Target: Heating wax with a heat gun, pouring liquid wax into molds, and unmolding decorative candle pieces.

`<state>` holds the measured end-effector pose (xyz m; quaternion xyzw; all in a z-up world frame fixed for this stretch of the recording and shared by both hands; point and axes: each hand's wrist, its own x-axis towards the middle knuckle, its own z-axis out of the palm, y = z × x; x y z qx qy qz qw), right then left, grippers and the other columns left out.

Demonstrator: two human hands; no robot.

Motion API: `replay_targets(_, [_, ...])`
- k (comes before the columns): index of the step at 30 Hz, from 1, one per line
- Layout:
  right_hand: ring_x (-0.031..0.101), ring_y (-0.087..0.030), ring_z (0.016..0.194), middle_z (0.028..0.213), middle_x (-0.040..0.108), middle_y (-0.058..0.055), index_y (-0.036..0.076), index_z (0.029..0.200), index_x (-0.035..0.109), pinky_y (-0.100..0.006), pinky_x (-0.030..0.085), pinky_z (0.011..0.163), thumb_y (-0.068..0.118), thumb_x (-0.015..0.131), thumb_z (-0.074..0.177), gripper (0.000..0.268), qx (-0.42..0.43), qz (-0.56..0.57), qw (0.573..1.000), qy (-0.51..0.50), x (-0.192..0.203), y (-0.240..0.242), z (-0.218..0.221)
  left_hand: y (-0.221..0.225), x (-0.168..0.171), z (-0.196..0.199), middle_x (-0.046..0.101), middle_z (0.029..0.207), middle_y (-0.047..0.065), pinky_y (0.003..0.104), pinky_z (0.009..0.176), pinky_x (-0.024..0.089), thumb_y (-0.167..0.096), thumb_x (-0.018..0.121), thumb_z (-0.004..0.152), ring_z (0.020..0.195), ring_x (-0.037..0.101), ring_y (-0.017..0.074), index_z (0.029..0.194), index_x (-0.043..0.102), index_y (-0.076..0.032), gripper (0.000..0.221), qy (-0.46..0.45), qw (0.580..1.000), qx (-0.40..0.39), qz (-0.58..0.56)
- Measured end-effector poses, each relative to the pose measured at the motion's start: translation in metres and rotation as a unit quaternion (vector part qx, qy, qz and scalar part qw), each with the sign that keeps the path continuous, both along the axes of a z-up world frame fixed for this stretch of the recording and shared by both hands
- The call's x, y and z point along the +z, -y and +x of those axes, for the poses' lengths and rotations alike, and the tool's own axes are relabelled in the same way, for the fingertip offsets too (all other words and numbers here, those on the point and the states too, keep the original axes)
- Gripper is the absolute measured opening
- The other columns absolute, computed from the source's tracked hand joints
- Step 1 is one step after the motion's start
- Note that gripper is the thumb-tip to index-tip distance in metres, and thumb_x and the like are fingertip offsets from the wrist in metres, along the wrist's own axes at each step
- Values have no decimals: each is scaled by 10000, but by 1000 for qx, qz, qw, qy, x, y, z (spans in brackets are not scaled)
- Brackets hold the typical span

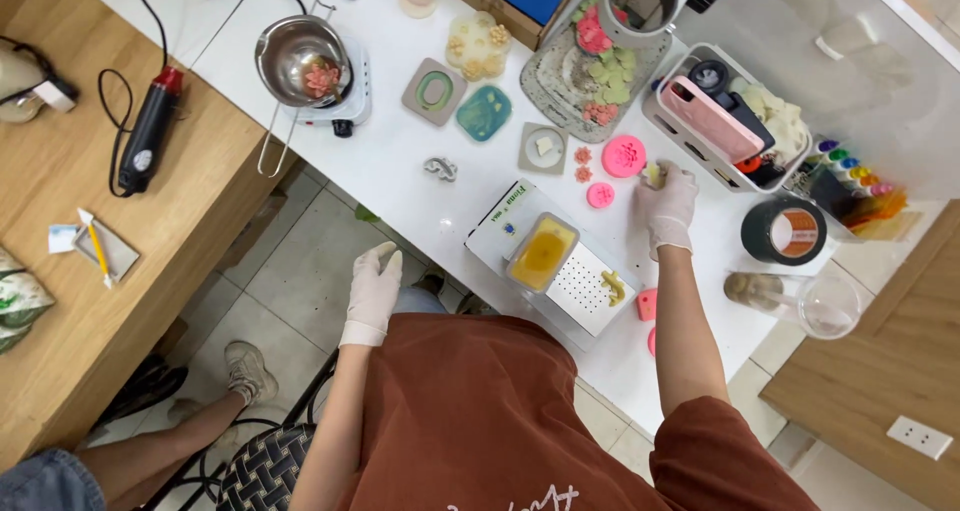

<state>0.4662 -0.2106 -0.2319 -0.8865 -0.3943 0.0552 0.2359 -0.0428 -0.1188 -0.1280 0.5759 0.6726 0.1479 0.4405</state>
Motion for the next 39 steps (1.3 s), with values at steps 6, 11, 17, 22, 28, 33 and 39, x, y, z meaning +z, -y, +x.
replay_targets(6, [712, -258, 925, 1064, 717, -160, 18, 1127, 669, -367, 565, 841, 236, 852, 837, 406, -70, 13, 990, -124, 29, 9, -9, -1, 95, 40, 607, 1293, 103, 311, 945, 519, -199, 582, 1002, 1044, 628, 187, 1270, 657, -32, 325, 101, 995, -2, 8])
replay_targets(11, [684, -184, 917, 1083, 710, -127, 5, 1181, 612, -329, 557, 812, 281, 869, 895, 474, -122, 48, 978, -161, 130, 22, -29, -15, 138, 84, 676, 1273, 91, 292, 934, 534, -234, 547, 1018, 1020, 664, 180, 1343, 621, -61, 376, 125, 988, -92, -8])
replay_targets(17, [559, -102, 890, 1041, 609, -30, 30, 1201, 557, -253, 510, 779, 195, 913, 851, 525, -85, 158, 960, -216, 266, 14, -129, -19, 172, 140, 664, 1261, 75, 249, 890, 537, -346, 581, 1022, 1005, 665, 135, 1436, 532, -50, 512, 310, 926, -204, -71])
replay_targets(22, [539, -88, 846, 976, 584, 5, 54, 1157, 533, -229, 487, 758, 186, 930, 751, 584, -51, 164, 958, -229, 308, -28, -237, -36, 153, 146, 631, 1283, 44, 222, 860, 499, -321, 643, 1013, 986, 588, 83, 1471, 506, -39, 556, 466, 845, -199, -172])
replay_targets(28, [561, -87, 811, 925, 608, -5, 49, 1131, 522, -236, 514, 734, 212, 905, 743, 569, -91, 178, 938, -283, 300, -75, -292, -75, 137, 122, 671, 1205, 46, 233, 899, 517, -182, 695, 1002, 1027, 613, 79, 1364, 619, 17, 420, 527, 816, -125, -200])
replay_targets(33, [567, -105, 854, 981, 604, -18, 23, 1208, 535, -250, 514, 779, 180, 914, 748, 616, 41, 178, 944, -276, 295, -93, -292, -101, 148, 103, 713, 1174, 69, 276, 905, 550, -160, 709, 983, 1018, 664, 109, 1277, 672, 35, 354, 532, 812, -66, -229])
replay_targets(39, [607, -55, 851, 967, 679, 2, 17, 1155, 655, -214, 515, 758, 162, 708, 973, 239, -51, 196, 842, -499, 261, -94, -287, -120, 153, 100, 714, 1170, 72, 282, 926, 567, -135, 744, 948, 1025, 678, 110, 1270, 665, 30, 370, 533, 817, -82, -205])
